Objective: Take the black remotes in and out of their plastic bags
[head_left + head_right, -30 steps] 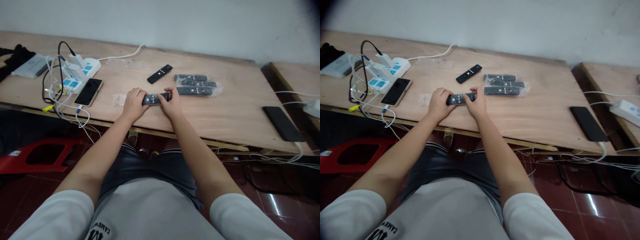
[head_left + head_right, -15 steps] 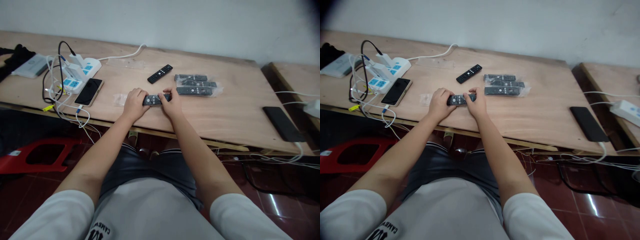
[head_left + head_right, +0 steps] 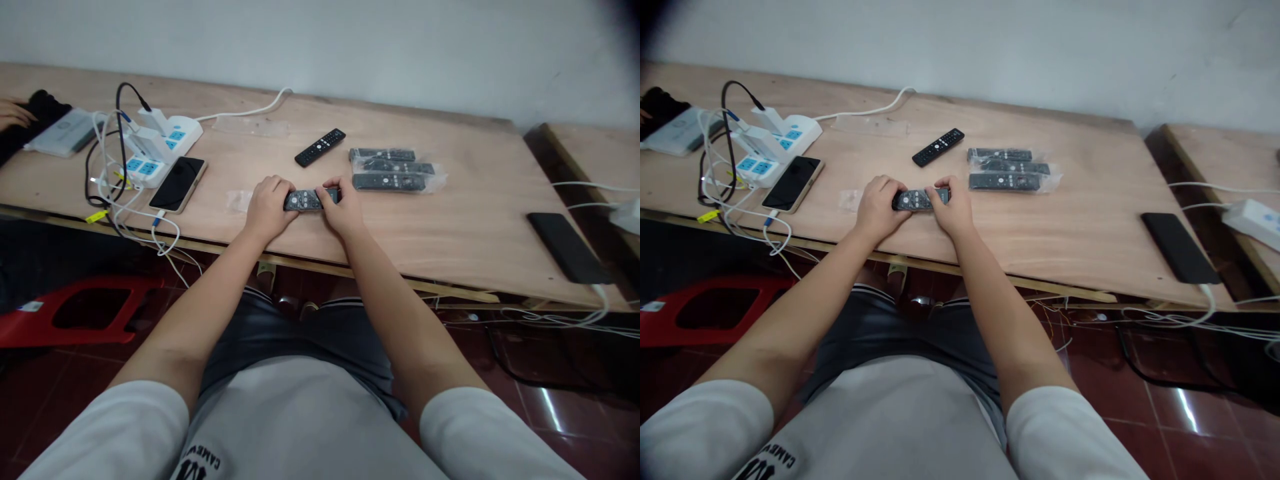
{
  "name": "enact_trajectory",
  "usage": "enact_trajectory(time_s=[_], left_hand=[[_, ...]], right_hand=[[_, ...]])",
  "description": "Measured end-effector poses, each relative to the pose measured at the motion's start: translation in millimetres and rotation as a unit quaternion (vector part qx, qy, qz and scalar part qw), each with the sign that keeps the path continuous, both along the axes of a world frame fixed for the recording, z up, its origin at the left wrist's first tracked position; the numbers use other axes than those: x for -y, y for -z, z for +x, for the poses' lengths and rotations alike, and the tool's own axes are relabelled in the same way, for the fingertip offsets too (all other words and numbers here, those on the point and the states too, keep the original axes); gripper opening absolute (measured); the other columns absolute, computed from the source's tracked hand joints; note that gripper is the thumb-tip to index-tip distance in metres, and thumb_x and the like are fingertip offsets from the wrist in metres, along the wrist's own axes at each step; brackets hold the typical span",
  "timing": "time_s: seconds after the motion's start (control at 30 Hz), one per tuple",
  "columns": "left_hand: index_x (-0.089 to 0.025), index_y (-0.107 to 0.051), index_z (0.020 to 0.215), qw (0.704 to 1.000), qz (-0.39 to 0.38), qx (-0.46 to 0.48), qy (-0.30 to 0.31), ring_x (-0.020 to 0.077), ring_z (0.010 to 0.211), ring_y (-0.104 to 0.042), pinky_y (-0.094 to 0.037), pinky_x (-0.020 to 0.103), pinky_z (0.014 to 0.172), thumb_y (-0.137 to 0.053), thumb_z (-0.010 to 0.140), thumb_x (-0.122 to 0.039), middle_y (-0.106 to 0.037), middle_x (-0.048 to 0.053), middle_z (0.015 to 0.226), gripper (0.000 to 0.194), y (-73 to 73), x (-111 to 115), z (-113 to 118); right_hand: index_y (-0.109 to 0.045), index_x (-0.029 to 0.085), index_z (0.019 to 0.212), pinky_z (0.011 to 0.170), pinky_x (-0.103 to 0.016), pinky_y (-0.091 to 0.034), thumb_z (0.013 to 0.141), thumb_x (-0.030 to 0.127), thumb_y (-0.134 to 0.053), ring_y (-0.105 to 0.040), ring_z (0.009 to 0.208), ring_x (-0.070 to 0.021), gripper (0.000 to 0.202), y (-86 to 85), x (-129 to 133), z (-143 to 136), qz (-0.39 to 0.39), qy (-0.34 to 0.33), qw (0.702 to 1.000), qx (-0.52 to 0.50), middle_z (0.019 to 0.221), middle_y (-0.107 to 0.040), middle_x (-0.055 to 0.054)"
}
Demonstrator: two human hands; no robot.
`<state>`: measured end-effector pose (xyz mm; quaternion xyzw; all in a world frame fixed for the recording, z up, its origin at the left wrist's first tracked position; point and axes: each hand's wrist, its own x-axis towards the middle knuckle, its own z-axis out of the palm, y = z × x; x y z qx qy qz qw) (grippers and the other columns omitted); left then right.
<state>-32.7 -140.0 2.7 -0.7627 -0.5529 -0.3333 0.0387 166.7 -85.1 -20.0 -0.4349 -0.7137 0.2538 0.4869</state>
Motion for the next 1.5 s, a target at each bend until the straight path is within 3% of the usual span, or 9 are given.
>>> enact_trajectory(time_s=[0.2, 0.57, 1.07, 1.5], left_hand=[[-0.021, -0.063, 0.101, 1.000, 0.009, -0.004, 0.007, 0.0298, 0.102, -0.057, -0.045, 0.045, 0.089, -0.071, 0.085, -0.025, -0.063, 0.010, 0.103, 0.019, 1.4, -0.7, -0.1], [-0.022, -0.063, 0.099, 1.000, 0.010, 0.000, 0.003, 0.0290, 0.100, -0.057, -0.045, 0.044, 0.088, -0.071, 0.085, -0.028, -0.063, 0.009, 0.101, 0.018, 3.3, -2.3, -0.8], [-0.024, -0.061, 0.098, 1.000, -0.001, 0.020, -0.014, 0.0290, 0.100, -0.056, -0.046, 0.044, 0.089, -0.074, 0.084, -0.029, -0.063, 0.008, 0.101, 0.020, 1.2, -1.6, -1.2], [-0.023, -0.061, 0.098, 1.000, -0.002, 0.024, -0.018, 0.0289, 0.101, -0.056, -0.046, 0.044, 0.089, -0.074, 0.083, -0.029, -0.063, 0.009, 0.101, 0.020, 2.0, -2.6, -2.5]], right_hand=[[-0.058, 0.025, 0.095, 0.088, -0.041, -0.050, 0.093, 0.054, -0.062, -0.062, 0.091, -0.0226, 0.030, -1.3, 2.1, -1.8, 0.007, 0.010, 1.000, 0.001, 0.093, -0.065, -0.004], [-0.057, 0.024, 0.098, 0.091, -0.042, -0.050, 0.089, 0.043, -0.066, -0.063, 0.093, -0.0229, 0.023, -1.9, 2.8, 0.7, -0.009, -0.003, 1.000, 0.007, 0.098, -0.067, -0.005], [-0.058, 0.025, 0.106, 0.095, -0.043, -0.049, 0.088, 0.043, -0.068, -0.060, 0.102, -0.0247, 0.028, -5.5, 6.2, 2.0, -0.014, -0.031, 0.999, 0.012, 0.106, -0.065, -0.006], [-0.057, 0.025, 0.103, 0.093, -0.042, -0.049, 0.085, 0.043, -0.070, -0.061, 0.099, -0.0240, 0.029, -7.6, 8.0, 0.5, -0.013, -0.034, 0.999, 0.005, 0.105, -0.066, -0.005]])
